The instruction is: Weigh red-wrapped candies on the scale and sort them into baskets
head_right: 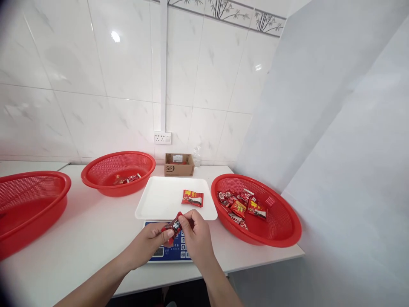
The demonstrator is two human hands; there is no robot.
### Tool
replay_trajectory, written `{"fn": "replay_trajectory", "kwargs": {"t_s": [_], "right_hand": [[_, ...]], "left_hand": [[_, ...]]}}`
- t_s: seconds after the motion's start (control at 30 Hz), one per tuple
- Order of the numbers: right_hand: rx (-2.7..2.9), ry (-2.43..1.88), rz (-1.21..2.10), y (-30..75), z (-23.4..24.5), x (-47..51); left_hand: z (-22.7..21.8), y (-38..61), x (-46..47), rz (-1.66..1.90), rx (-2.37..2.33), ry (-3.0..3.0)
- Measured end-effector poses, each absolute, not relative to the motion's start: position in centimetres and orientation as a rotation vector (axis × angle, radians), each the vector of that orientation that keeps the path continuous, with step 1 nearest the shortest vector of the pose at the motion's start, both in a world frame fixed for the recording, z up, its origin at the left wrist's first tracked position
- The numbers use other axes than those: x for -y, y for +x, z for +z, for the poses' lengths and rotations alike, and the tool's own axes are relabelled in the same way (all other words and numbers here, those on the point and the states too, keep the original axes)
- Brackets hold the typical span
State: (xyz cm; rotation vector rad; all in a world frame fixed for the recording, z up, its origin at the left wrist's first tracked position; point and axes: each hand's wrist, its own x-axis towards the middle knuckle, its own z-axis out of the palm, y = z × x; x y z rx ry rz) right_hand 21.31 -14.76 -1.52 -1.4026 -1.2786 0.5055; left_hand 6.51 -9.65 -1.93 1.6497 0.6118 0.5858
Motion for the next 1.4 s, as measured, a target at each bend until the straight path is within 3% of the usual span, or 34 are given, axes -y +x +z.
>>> {"fn": "replay_trajectory", "kwargs": {"t_s": [0.47, 0.83, 1.23, 1.4], "right_hand": [[1.404, -1.415, 0.556, 20.1, -1.1, 13.2], [1.626, -1.891, 0.129, 27.8, -2.2, 10.5], [1.797, -2.054, 0.153, 28.3, -2.3, 7.5], [1.911, -1.866, 0.305, 27.7, -0.8, 7.5]], "left_hand": [[-2.3, 5.1, 8.3, 0.727, -0.566, 1.548], [-0.6, 5.8, 0.3, 0.643, -0.903, 1.918], [-1.6, 8.0, -3.8, 0.487, -1.019, 2.347], [-1.0, 8.0, -3.2, 0.515, -1.021, 2.465]]}}
